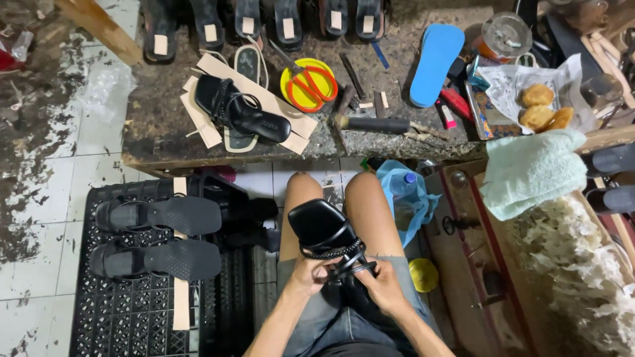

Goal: Assembling sandals by attaching soles, trimming excess material with a knife, and hammering components together at a manual workstation.

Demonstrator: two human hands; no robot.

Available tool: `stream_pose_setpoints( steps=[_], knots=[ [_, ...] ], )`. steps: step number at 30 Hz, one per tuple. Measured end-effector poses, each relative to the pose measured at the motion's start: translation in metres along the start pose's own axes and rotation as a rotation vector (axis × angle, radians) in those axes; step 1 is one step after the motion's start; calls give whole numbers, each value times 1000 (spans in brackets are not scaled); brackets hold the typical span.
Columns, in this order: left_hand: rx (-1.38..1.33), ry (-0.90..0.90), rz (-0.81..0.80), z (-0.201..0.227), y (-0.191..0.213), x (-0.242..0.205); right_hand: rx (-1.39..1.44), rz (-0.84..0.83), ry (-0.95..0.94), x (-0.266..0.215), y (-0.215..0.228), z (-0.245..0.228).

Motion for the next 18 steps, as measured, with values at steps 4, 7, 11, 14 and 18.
stream_pose_setpoints(
  steps=[4, 7, 11, 14, 18],
  knots=[
    [116, 17, -89, 14, -34, -4, 13, 86, -1, 15, 4, -3],
    [275, 117, 49, 10, -14, 23, 20, 51, -41, 22, -3, -21],
    [193, 27, -35, 40, -53, 14, 225, 3, -69, 32, -6, -28],
    [249, -13, -136, 44, -58, 18, 306, -11, -46, 37, -8, -15],
    [25, -22, -310, 34, -39, 21, 98, 201, 27, 47, 9, -3]
  ],
)
Point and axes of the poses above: each hand's wrist, its own x-axis towards the middle knuckle, its own y-axis out of the back of the hand, z = x × y, the point moved 7 cm from there along x, towards the middle knuckle, and after that the axes turned 6 degrees about z, right-handed, at the moved point
